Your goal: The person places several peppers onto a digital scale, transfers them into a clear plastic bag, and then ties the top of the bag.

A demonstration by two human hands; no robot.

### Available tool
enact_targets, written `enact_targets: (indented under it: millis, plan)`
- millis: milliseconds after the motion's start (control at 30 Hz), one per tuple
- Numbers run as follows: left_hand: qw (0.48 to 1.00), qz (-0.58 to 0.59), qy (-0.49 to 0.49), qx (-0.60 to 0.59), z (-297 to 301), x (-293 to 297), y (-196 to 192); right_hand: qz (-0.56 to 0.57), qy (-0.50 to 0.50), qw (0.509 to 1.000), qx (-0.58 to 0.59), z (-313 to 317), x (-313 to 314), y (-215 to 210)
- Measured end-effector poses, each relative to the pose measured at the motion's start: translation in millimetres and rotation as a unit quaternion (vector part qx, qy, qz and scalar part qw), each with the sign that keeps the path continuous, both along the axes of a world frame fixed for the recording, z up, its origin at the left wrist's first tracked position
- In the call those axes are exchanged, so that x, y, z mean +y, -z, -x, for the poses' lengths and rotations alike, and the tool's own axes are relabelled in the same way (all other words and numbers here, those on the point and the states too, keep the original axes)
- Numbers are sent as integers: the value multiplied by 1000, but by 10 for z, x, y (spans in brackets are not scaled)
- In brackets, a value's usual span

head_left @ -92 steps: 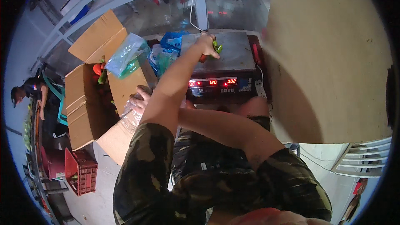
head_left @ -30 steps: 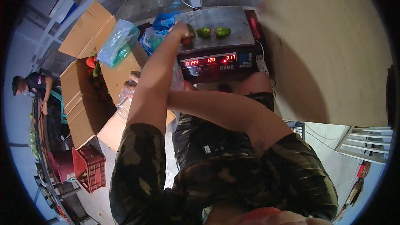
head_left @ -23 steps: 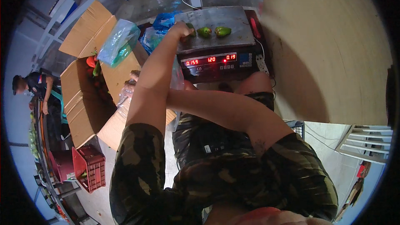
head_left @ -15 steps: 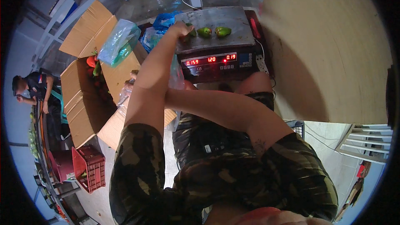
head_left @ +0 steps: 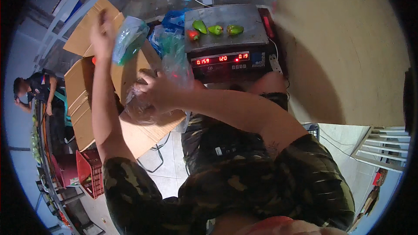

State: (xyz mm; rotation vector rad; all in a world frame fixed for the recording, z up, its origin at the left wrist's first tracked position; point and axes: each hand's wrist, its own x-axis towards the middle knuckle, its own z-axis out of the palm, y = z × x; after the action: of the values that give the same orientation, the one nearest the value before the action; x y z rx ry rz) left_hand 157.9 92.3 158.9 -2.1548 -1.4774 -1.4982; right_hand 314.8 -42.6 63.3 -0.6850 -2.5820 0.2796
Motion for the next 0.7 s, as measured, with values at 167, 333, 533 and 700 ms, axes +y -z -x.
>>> enact_targets:
  millis: [167, 333, 533, 700]
  plan:
    - [946, -69, -315, -14, 1872, -244, 908, -33, 8, 997, 68, 168, -60, 236]
    - [771, 556, -303, 73, 2451, -800, 1922, -33, 12, 998, 53, 161, -73, 231]
    - [717, 663, -205, 57, 2455, -1149, 2027, -9, 0, 1000, 29, 89, -57, 114]
    - [732, 642, -185, 135, 2288, -926, 2026, -22, 0, 999, 26, 87, -82, 113]
